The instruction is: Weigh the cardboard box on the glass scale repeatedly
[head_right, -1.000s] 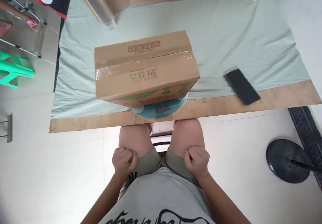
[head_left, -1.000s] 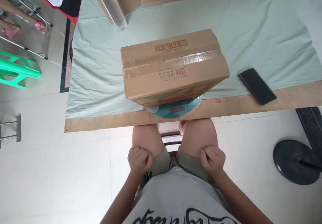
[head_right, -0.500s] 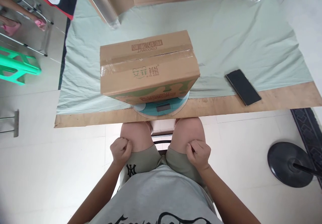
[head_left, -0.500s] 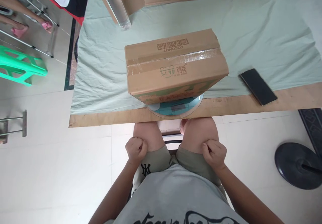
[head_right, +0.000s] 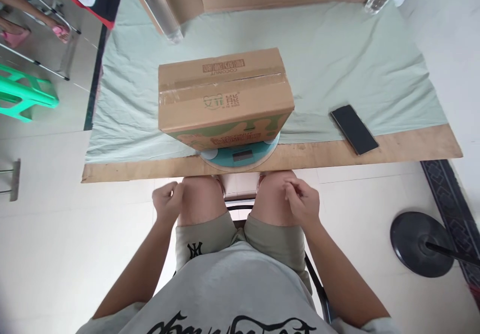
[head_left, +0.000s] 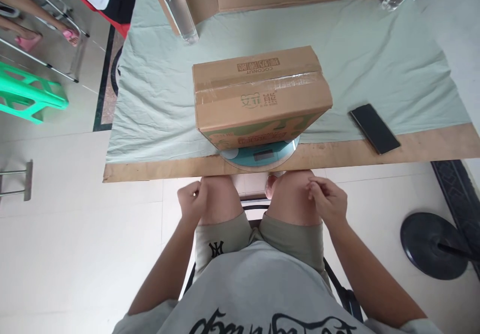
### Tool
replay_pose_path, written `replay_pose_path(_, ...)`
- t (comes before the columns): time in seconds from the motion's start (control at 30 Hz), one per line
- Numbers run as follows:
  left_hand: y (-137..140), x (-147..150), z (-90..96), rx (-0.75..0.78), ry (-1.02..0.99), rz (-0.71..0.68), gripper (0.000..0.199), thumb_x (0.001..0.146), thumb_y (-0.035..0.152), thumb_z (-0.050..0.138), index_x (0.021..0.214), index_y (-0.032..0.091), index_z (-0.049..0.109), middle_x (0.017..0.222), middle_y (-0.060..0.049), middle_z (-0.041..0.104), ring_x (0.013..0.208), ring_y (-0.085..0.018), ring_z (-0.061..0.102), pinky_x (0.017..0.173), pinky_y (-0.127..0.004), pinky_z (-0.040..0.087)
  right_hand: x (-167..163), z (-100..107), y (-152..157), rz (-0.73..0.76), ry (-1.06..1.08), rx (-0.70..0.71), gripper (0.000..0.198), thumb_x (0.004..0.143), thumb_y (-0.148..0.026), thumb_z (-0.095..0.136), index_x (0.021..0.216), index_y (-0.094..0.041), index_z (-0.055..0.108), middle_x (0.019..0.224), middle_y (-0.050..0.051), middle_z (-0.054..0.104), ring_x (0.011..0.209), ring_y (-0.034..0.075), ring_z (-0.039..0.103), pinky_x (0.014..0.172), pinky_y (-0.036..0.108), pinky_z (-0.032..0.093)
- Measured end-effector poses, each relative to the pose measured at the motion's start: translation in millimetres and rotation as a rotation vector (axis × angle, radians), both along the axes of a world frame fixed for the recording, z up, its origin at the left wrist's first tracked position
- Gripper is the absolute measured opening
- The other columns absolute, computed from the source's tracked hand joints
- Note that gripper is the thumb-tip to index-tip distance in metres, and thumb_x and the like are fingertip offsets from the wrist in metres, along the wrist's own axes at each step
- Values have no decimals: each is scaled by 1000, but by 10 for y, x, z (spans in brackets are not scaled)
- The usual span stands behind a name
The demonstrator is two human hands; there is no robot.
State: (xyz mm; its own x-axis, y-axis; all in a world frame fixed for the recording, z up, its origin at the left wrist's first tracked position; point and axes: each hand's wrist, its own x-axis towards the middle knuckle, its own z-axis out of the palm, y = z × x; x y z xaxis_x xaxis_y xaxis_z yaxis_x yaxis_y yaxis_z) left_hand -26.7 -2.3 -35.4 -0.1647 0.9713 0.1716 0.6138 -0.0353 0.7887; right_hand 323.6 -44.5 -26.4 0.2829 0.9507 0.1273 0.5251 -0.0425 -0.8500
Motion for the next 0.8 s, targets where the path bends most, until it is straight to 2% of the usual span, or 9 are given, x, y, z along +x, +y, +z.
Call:
replay_pose_path(0.07, 227, 25, 155, 21, -67, 42, 45, 81, 22, 55, 51, 19, 22, 49, 5, 19, 46, -8, 22, 47, -26, 19, 10, 93, 248, -36, 123, -31, 36, 92, -50, 63, 92, -15, 72, 67, 4, 71, 47, 12, 59, 48, 25, 51)
replay_pose_path(0.17, 595, 60, 406, 55, -146, 62, 43, 83, 26, 55, 53, 19, 26, 52, 4, 23, 51, -9, 26, 51, -26, 24, -24, 299, 662, -60, 302, -21, 47, 86, -63, 65, 83, -16, 70, 68, 4, 71, 47, 12, 59, 48, 24, 50)
replay_pose_path(0.27, 964, 88, 572, 124, -288, 60, 25, 84, 28, 56, 62, 19, 49, 63, 0, 48, 65, -13, 46, 64, -26, 39, -74, 474, 1050, -110, 302, 162, 44, 90, -57, 63, 72, -17, 64, 63, 2, 66, 53, 12, 59, 51, 24, 47)
replay_pose_path(0.33, 1191, 123, 612, 139, -484, -4, 17, 84, 38, 60, 83, 21, 64, 87, -3, 63, 87, -17, 59, 79, -28, 47, -101, 519, 1270, -131, 316, 287, 33, 93, -50, 60, 81, -19, 66, 75, 2, 68, 70, 14, 65, 62, 25, 51)
replay_pose_path(0.4, 1381, 197, 619, 118, -690, -125, 37, 80, 54, 64, 104, 26, 67, 113, -5, 66, 112, -23, 61, 93, -33, 49, -137, 510, 1454, -55, 434, 326, 29, 92, -50, 57, 99, -23, 67, 101, 3, 71, 98, 17, 68, 80, 29, 55)
replay_pose_path(0.5, 1551, 404, 632, 102, -881, -265, 54, 74, 70, 65, 106, 27, 68, 127, -6, 66, 128, -29, 57, 104, -40, 48, -229, 469, 1644, 138, 658, 258, 46, 90, -64, 47, 109, -26, 64, 124, 5, 67, 127, 23, 60, 102, 40, 53)
replay_pose_path(0.6, 1538, 646, 672, 138, -985, -240, 54, 73, 71, 64, 93, 22, 70, 111, -6, 71, 124, -31, 61, 107, -40, 48, -314, 478, 1687, 209, 733, 179, 57, 87, -73, 42, 106, -25, 65, 123, 7, 68, 135, 27, 55, 110, 46, 49)
replay_pose_path(0.67, 1399, 730, 697, 182, -1026, -183, 51, 72, 69, 66, 86, 20, 71, 102, -5, 72, 123, -31, 62, 108, -39, 48, -309, 519, 1589, 225, 738, 150, 60, 85, -76, 43, 107, -25, 66, 122, 7, 68, 136, 28, 53, 109, 46, 50)
replay_pose_path(0.8, 727, 543, 707, 114, -1029, -43, 46, 69, 67, 72, 80, 21, 73, 88, -5, 72, 115, -32, 66, 101, -40, 53, -126, 646, 967, 271, 606, 69, 64, 88, -82, 38, 105, -28, 68, 118, 7, 69, 129, 28, 58, 99, 44, 55)
